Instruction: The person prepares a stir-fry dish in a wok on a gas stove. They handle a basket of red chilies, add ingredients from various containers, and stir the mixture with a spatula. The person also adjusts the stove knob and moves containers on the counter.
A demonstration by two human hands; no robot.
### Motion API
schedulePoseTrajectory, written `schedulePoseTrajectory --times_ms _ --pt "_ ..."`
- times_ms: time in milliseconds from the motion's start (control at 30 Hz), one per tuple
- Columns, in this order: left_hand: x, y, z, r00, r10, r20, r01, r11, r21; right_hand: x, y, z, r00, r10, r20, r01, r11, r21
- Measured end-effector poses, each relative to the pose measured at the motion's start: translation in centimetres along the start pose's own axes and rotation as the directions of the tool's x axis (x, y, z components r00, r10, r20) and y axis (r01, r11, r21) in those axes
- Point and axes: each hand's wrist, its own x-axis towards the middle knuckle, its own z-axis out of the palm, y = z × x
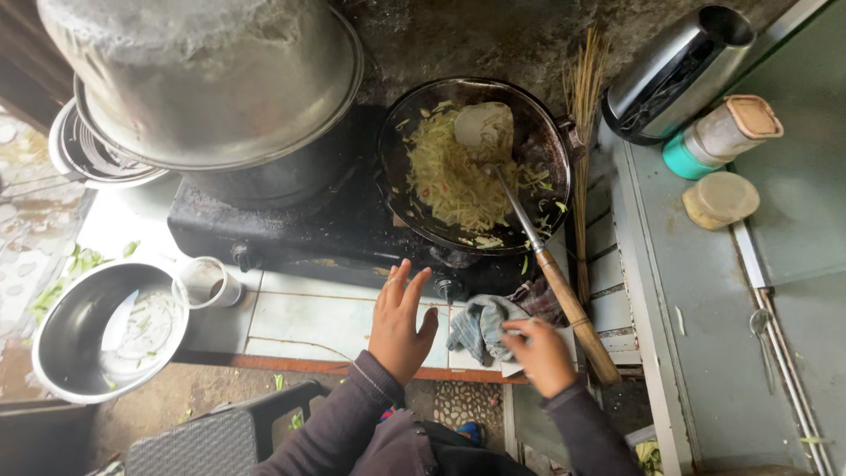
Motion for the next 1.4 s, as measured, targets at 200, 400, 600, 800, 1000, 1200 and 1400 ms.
schedulePoseTrajectory --times_ms 200,400,600,800,1000,1200,1400 --pt "-0.2 -1.3 -1.9 0.994 -0.006 0.112 0.009 1.0 -0.028 3.6 1.9 11.0 0.965 0.196 -0.177 -0.254 0.87 -0.423" --pt "-2.2 -5.2 -3.0 0.963 -0.173 0.206 0.2 0.972 -0.12 5.3 1.8 11.2 0.954 0.204 -0.219 -0.282 0.86 -0.425" --pt "-3.2 -7.7 1.4 0.476 -0.493 0.728 0.877 0.207 -0.433 3.1 -4.9 7.8 0.969 0.106 -0.224 -0.109 0.994 0.002" --pt "-2.6 -7.6 6.0 0.475 -0.359 0.803 0.743 -0.325 -0.585 1.5 -10.2 5.4 0.945 -0.323 -0.041 0.322 0.907 0.271" --pt "-0.8 -10.7 6.6 0.419 -0.441 0.794 0.62 -0.5 -0.605 5.8 -0.9 -7.8 0.956 0.141 -0.256 -0.163 0.985 -0.065" --pt "4.7 -12.4 7.2 0.406 -0.517 0.753 0.566 -0.505 -0.652 7.1 6.5 -7.6 0.885 0.265 0.384 -0.43 0.781 0.453" --pt "8.9 -13.0 10.5 0.489 -0.382 0.784 0.495 -0.619 -0.61 4.4 0.3 -11.6 0.91 0.413 0.011 -0.406 0.889 0.211"
